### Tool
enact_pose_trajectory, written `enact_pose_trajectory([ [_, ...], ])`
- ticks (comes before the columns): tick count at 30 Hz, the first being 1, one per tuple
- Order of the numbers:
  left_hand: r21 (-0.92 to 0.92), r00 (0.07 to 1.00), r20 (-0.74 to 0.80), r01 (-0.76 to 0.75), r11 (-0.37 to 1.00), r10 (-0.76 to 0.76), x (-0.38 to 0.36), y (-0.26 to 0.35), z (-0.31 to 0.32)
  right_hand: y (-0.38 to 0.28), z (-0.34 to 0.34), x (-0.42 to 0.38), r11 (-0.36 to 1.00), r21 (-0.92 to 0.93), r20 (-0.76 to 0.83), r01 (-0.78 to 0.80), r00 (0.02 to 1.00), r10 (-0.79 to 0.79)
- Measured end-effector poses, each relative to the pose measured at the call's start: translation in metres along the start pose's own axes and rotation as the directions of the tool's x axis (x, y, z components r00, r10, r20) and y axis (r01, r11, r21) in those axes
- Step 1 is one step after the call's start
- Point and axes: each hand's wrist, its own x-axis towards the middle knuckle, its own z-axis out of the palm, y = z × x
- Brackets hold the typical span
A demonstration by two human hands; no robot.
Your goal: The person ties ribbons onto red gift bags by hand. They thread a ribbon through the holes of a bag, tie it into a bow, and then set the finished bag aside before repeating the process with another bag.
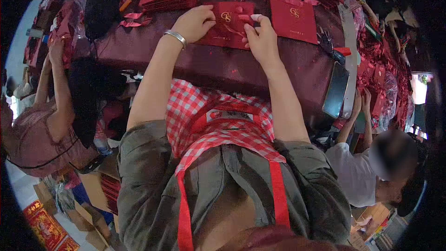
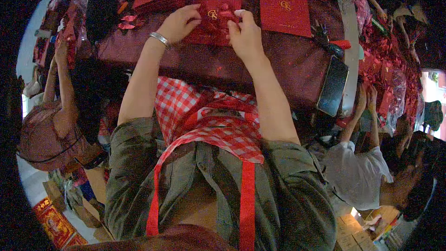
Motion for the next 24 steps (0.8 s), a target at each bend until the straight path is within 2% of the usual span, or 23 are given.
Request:
enact_pose_trajectory([
  [3, 0.049, 0.995, -0.095, 0.031, 0.998, -0.027, -0.014, 0.003, 0.005, -0.010, -0.003, 0.003, 0.986, 0.119, 0.063, -0.116, 0.992, 0.109],
  [5, 0.134, 0.993, 0.022, 0.114, 0.984, -0.118, -0.025, 0.026, -0.002, -0.007, -0.013, 0.008, 0.977, -0.146, 0.143, -0.154, 0.974, 0.175],
  [6, 0.177, 0.994, -0.088, -0.049, 0.983, 0.065, -0.037, 0.030, 0.000, -0.004, -0.015, 0.008, 0.977, -0.139, 0.150, -0.162, 0.972, 0.182],
  [8, 0.264, 0.987, 0.136, 0.046, 0.963, -0.085, -0.046, 0.037, 0.004, 0.004, -0.023, 0.015, 0.975, -0.199, 0.113, -0.096, 0.986, 0.120],
  [9, 0.055, 0.977, 0.073, 0.195, 0.979, -0.199, -0.047, 0.058, -0.013, 0.006, -0.026, 0.018, 0.970, -0.234, 0.096, -0.062, 0.992, 0.087],
  [10, 0.056, 0.977, 0.067, 0.198, 0.979, -0.202, -0.047, 0.057, -0.011, 0.007, -0.027, 0.020, 0.971, -0.234, 0.099, -0.056, 0.992, 0.081],
  [11, 0.056, 0.988, -0.111, 0.110, 0.992, -0.103, -0.047, 0.054, -0.007, 0.008, -0.028, 0.022, 0.966, -0.258, 0.086, -0.028, 0.995, 0.052],
  [12, 0.074, 0.959, -0.283, 0.021, 0.997, 0.001, -0.047, 0.050, -0.002, 0.006, -0.029, 0.022, 0.960, -0.281, 0.073, -0.002, 0.997, 0.024],
  [13, 0.038, 0.955, -0.292, 0.069, 0.997, -0.055, -0.045, 0.045, 0.002, 0.005, -0.030, 0.020, 0.959, -0.284, 0.072, 0.001, 0.997, 0.020],
  [15, 0.018, 0.960, -0.259, 0.112, 0.994, -0.104, -0.048, 0.044, 0.008, -0.003, -0.031, 0.011, 0.897, -0.410, 0.029, 0.164, 0.986, -0.167],
  [16, -0.003, 0.963, -0.218, 0.162, 0.987, -0.159, -0.049, 0.047, 0.009, -0.009, -0.031, 0.007, 0.897, -0.413, 0.025, 0.159, 0.986, -0.163],
  [17, -0.008, 0.964, -0.217, 0.158, 0.987, -0.156, -0.050, 0.049, 0.010, -0.016, -0.029, 0.003, 0.818, -0.480, -0.046, 0.317, 0.922, -0.384],
  [18, -0.019, 0.963, -0.181, 0.197, 0.980, -0.197, -0.049, 0.052, 0.011, -0.026, -0.025, -0.002, 0.702, -0.555, -0.097, 0.447, 0.803, -0.588],
  [20, -0.064, 0.962, -0.130, 0.232, 0.971, -0.239, -0.046, 0.056, 0.011, -0.039, -0.001, -0.014, 0.732, -0.370, -0.080, 0.572, 0.765, -0.639],
  [21, -0.331, 0.950, -0.127, 0.230, 0.915, -0.285, -0.050, 0.042, 0.026, -0.046, 0.012, -0.019, 0.691, -0.287, -0.026, 0.664, 0.715, -0.698],
  [22, -0.576, 0.942, -0.107, 0.201, 0.792, -0.317, -0.050, 0.027, 0.039, -0.047, 0.023, -0.021, 0.675, -0.238, 0.070, 0.699, 0.705, -0.706],
  [23, -0.402, 0.977, -0.101, 0.131, 0.906, -0.186, -0.052, 0.034, 0.024, -0.048, 0.031, -0.026, 0.719, -0.238, 0.143, 0.653, 0.756, -0.639],
  [24, -0.358, 0.980, -0.099, 0.125, 0.925, -0.171, -0.054, 0.025, 0.028, -0.041, 0.041, -0.023, 0.725, -0.242, 0.156, 0.645, 0.763, -0.627],
])
